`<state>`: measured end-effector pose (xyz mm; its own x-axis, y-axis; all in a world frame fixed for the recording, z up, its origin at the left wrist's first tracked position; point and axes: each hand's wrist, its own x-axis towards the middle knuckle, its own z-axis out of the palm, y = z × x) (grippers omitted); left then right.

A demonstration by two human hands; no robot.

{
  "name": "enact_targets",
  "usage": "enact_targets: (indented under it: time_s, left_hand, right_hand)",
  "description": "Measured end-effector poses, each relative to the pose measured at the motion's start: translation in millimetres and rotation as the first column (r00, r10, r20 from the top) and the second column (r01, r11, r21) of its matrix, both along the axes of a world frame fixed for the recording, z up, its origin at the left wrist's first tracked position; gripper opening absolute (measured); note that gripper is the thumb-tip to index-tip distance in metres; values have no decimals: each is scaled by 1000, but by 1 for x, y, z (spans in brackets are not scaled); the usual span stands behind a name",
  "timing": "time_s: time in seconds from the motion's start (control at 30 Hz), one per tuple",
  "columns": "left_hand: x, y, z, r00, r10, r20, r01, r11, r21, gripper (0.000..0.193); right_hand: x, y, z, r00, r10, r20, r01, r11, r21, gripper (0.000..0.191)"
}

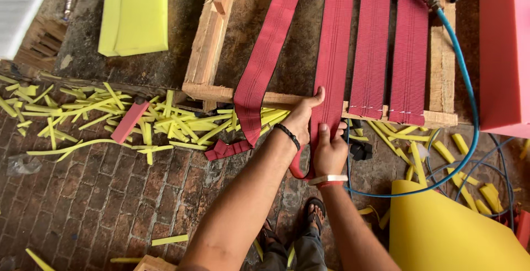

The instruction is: The person attaches red webbing strips to a wooden frame using a pneumatic staple gun. They position each strip, staple it at both ends, and trim excess material with shears. The process is repeated for multiple strips across the frame.

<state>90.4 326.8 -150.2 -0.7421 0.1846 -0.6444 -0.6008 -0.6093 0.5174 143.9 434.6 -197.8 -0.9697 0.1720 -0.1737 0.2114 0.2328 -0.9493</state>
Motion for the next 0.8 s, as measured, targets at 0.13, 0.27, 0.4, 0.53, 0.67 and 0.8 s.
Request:
enact_targets:
  time_s: [0.13, 0.27, 0.4, 0.53, 0.67, 0.8]
  left_hand:
    - [-3, 6, -21, 995, 94, -17, -93, 993, 72, 50]
    - [-2, 18, -50, 993, 68, -93, -70, 997, -26, 30]
    - [-4, 23, -68, 989, 66, -131, -83, 988, -132, 35]
    - [-9, 26, -68, 979, 168, -115, -177, 981, -81, 32]
    - [-7, 29, -58, 986, 126, -113, -157, 929, -334, 37]
    - [-4, 26, -48, 990, 95, -104, -129, 906, -404, 38]
  right_hand:
    - [14, -3, -7, 1000, -16, 19, 17, 999, -44, 44]
    - [5, -6, -23, 998, -22, -53, 21, 1000, -14, 38]
    - [6, 5, -18, 993, 113, -16, -111, 990, 84, 37]
    - [0, 44, 32, 902, 423, 88, -419, 809, 413, 35]
    - [-38, 92, 98, 786, 615, -73, -491, 690, 532, 29]
    - [-113, 63, 116, 494, 869, -8, -370, 219, 903, 125]
